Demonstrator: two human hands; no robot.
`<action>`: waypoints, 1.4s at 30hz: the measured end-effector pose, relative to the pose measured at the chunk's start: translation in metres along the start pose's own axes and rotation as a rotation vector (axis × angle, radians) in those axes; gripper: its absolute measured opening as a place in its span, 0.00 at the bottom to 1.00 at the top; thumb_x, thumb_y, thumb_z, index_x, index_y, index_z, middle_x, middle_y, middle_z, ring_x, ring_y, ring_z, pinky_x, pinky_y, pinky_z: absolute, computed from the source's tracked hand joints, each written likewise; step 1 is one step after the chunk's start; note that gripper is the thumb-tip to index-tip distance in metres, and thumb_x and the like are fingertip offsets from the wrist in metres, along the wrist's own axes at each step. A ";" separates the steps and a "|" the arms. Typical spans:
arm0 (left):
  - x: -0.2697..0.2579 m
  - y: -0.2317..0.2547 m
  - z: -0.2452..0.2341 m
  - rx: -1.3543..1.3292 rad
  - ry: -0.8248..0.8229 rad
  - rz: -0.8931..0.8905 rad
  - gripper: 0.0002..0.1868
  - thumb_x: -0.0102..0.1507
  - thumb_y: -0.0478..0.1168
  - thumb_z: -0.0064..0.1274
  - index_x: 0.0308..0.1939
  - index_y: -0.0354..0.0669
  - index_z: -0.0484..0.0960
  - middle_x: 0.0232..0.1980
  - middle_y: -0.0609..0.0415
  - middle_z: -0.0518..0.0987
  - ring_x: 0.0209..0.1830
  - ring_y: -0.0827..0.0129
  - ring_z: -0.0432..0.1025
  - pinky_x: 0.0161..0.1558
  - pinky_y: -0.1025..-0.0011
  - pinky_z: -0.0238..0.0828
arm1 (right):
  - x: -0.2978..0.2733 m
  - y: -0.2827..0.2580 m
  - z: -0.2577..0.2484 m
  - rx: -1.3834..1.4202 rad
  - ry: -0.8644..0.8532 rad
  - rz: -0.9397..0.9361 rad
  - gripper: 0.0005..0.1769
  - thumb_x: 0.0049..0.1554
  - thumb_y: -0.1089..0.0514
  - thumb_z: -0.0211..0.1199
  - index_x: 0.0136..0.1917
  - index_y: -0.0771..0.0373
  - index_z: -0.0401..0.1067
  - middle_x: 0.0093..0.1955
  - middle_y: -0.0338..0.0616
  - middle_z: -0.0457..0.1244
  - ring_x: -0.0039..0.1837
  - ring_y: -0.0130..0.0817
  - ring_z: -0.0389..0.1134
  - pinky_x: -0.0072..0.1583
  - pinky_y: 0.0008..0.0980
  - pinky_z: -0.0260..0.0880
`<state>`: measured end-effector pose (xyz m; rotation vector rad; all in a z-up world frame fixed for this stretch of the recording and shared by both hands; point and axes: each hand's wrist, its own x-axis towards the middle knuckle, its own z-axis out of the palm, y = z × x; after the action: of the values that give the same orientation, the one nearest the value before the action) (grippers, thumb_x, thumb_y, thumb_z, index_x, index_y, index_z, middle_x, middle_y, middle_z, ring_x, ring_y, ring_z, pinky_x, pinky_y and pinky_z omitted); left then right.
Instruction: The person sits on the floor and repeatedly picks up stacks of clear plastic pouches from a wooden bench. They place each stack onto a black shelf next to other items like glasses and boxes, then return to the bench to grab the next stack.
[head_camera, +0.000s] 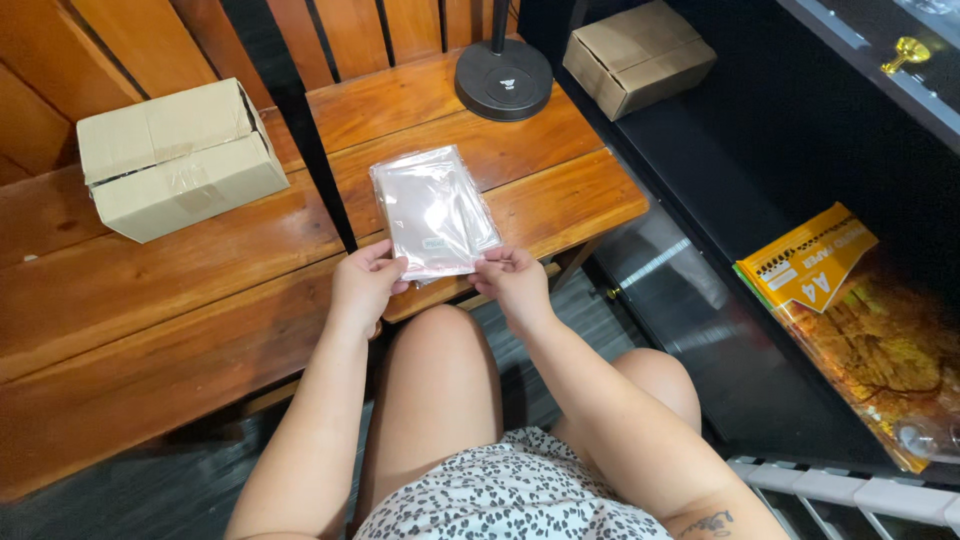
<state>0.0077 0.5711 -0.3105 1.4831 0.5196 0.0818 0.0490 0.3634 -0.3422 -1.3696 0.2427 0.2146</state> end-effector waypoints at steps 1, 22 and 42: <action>-0.001 -0.001 0.000 0.000 0.000 0.000 0.30 0.64 0.32 0.59 0.69 0.27 0.71 0.47 0.39 0.82 0.40 0.65 0.80 0.43 0.71 0.84 | -0.002 -0.005 -0.001 0.000 0.000 0.000 0.17 0.56 0.64 0.70 0.56 0.71 0.71 0.43 0.50 0.70 0.42 0.33 0.76 0.47 0.28 0.81; -0.051 0.040 0.056 -0.109 -0.146 0.260 0.33 0.62 0.29 0.60 0.72 0.34 0.71 0.44 0.42 0.81 0.32 0.75 0.72 0.39 0.78 0.83 | -0.037 -0.082 -0.040 0.012 0.086 -0.146 0.16 0.54 0.68 0.70 0.57 0.74 0.77 0.40 0.54 0.70 0.40 0.35 0.75 0.47 0.36 0.83; -0.151 0.202 0.266 -0.334 -0.949 0.642 0.33 0.64 0.26 0.58 0.73 0.39 0.68 0.40 0.39 0.84 0.33 0.64 0.81 0.35 0.72 0.88 | -0.196 -0.274 -0.212 0.279 0.465 -0.796 0.15 0.57 0.73 0.66 0.58 0.73 0.75 0.43 0.47 0.69 0.44 0.34 0.75 0.51 0.38 0.85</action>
<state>0.0268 0.2910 -0.0744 1.1405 -0.7120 -0.0384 -0.0683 0.1019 -0.0661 -1.1282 0.0895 -0.7803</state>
